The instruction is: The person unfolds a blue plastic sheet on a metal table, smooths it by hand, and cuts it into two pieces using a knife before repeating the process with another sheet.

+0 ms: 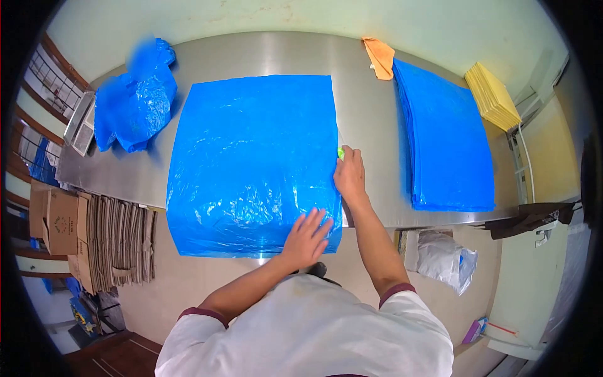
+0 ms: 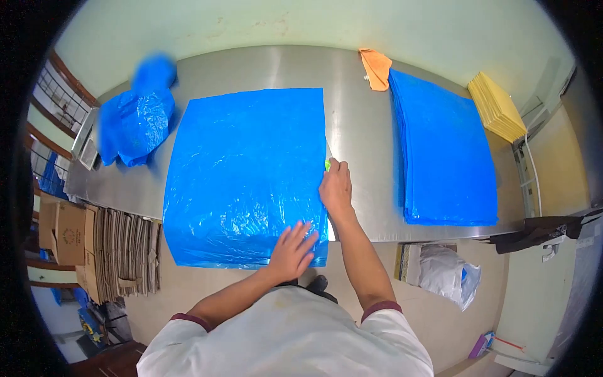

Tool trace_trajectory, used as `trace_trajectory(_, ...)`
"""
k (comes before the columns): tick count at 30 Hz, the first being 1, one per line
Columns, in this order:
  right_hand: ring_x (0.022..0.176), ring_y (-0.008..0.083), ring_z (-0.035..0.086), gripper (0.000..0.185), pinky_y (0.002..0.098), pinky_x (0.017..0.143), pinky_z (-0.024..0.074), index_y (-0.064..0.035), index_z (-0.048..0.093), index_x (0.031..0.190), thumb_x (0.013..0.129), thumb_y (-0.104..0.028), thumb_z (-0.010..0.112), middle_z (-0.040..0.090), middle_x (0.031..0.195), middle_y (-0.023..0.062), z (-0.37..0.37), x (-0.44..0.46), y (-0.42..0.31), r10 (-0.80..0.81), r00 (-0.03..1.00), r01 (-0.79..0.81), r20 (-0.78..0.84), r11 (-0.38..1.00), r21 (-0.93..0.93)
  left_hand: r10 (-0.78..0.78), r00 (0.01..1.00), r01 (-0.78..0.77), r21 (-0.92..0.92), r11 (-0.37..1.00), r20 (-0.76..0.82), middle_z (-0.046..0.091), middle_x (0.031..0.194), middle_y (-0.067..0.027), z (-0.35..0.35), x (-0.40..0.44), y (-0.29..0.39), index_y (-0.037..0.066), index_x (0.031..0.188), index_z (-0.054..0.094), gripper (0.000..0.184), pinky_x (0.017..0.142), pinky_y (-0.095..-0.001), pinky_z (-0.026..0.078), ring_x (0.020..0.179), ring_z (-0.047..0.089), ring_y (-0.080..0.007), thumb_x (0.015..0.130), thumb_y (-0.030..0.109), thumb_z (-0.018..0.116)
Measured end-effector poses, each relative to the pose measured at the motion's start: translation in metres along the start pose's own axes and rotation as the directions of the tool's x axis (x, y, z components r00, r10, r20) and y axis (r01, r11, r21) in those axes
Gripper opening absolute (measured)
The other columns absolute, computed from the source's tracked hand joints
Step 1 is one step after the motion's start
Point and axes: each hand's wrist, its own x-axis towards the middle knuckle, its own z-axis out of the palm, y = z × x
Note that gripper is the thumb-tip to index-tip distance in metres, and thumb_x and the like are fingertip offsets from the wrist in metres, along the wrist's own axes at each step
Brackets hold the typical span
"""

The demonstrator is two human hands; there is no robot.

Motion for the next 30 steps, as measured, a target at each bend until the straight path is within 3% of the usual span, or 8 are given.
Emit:
trace_trajectory(3, 0.098, 0.0393, 0.056, 0.037, 0.0453, 0.086, 0.0469, 0.0050, 0.051, 0.123, 0.087, -0.002, 0.058, 0.052, 0.105, 0.0231, -0.015, -0.021, 0.000, 0.007, 1.000, -0.007, 0.024, 1.000, 0.015, 0.207, 0.959, -0.190, -0.103, 0.976, 0.193, 0.035, 0.151, -0.0169, 0.026, -0.050, -0.008, 0.014, 0.139, 0.048, 0.049, 0.114, -0.0513, 0.026, 0.139, 0.034, -0.0338, 0.091, 0.016, 0.057)
trace_trajectory(6, 0.098, 0.0391, 0.055, 0.038, 0.0450, 0.086, 0.0469, 0.0050, 0.050, 0.123, 0.087, -0.001, 0.058, 0.052, 0.104, 0.0230, -0.022, -0.029, 0.002, -0.005, 1.000, 0.004, 0.029, 0.999, 0.045, 0.232, 0.885, -0.116, -0.292, 0.949, 0.403, 0.044, 0.145, -0.0157, 0.053, -0.078, -0.041, 0.014, 0.135, 0.051, 0.046, 0.112, -0.0469, 0.032, 0.134, 0.042, -0.0296, 0.090, 0.011, 0.058)
trace_trajectory(10, 0.098, 0.0391, 0.055, 0.039, 0.0445, 0.086, 0.0470, 0.0044, 0.050, 0.124, 0.086, -0.001, 0.058, 0.051, 0.105, 0.0227, -0.020, -0.029, 0.004, -0.016, 1.000, 0.016, 0.012, 0.999, 0.032, 0.050, 0.813, 0.233, -0.403, 0.885, 0.581, 0.058, 0.129, -0.0189, 0.025, -0.054, -0.049, 0.008, 0.132, 0.053, 0.042, 0.104, -0.0433, 0.042, 0.121, 0.055, -0.0327, 0.093, 0.020, 0.058)
trace_trajectory(13, 0.098, 0.0389, 0.055, 0.039, 0.0444, 0.086, 0.0471, 0.0038, 0.050, 0.124, 0.086, -0.002, 0.058, 0.051, 0.105, 0.0222, -0.021, -0.030, 0.002, -0.015, 1.000, 0.014, 0.013, 0.999, 0.032, 0.016, 0.852, 0.226, -0.396, 0.890, 0.523, 0.062, 0.121, -0.0192, 0.013, -0.045, -0.056, 0.006, 0.134, 0.052, 0.045, 0.099, -0.0421, 0.045, 0.113, 0.059, -0.0333, 0.095, 0.029, 0.056)
trace_trajectory(16, 0.097, 0.0387, 0.055, 0.039, 0.0445, 0.086, 0.0470, 0.0036, 0.050, 0.124, 0.086, -0.002, 0.058, 0.051, 0.106, 0.0220, -0.023, -0.030, 0.001, -0.012, 1.000, 0.012, 0.016, 0.999, 0.036, 0.151, 0.655, 0.278, -0.422, 0.863, 0.741, 0.063, 0.120, -0.0188, -0.062, 0.005, -0.042, 0.007, 0.135, 0.053, 0.049, 0.095, -0.0413, 0.046, 0.109, 0.061, -0.0333, 0.096, 0.038, 0.053)
trace_trajectory(19, 0.097, 0.0383, 0.054, 0.039, 0.0444, 0.086, 0.0467, 0.0039, 0.050, 0.124, 0.086, -0.001, 0.058, 0.051, 0.105, 0.0221, -0.024, -0.028, 0.000, 0.003, 1.000, -0.004, 0.024, 0.999, 0.037, 0.121, 0.810, 0.286, -0.566, 0.773, 0.574, 0.066, 0.113, -0.0145, -0.110, 0.070, -0.062, 0.005, 0.115, 0.066, 0.031, 0.093, -0.0389, 0.048, 0.106, 0.063, -0.0270, 0.095, 0.028, 0.059)
trace_trajectory(22, 0.097, 0.0382, 0.054, 0.040, 0.0446, 0.085, 0.0463, 0.0041, 0.048, 0.124, 0.086, -0.001, 0.058, 0.051, 0.105, 0.0225, -0.025, -0.029, -0.004, 0.017, 0.999, -0.018, 0.033, 0.999, 0.044, -0.032, 0.986, 0.115, -0.523, 0.844, 0.166, 0.069, 0.098, -0.0109, -0.136, 0.165, -0.108, 0.002, 0.100, 0.068, 0.022, 0.083, -0.0347, 0.051, 0.091, 0.066, -0.0206, 0.092, 0.021, 0.063)
trace_trajectory(30, 0.098, 0.0420, 0.054, 0.044, 0.0464, 0.086, 0.0451, 0.0027, 0.044, 0.126, 0.085, -0.002, 0.060, 0.053, 0.107, 0.0242, -0.027, -0.025, -0.005, 0.106, 0.994, -0.107, 0.018, 0.988, 0.115, 0.020, 0.979, 0.002, 0.107, 0.994, -0.201, 0.065, 0.116, -0.0187, -0.076, 0.375, -0.231, 0.002, 0.119, 0.061, 0.047, 0.095, -0.0440, 0.049, 0.106, 0.062, -0.0341, 0.083, 0.029, 0.072)
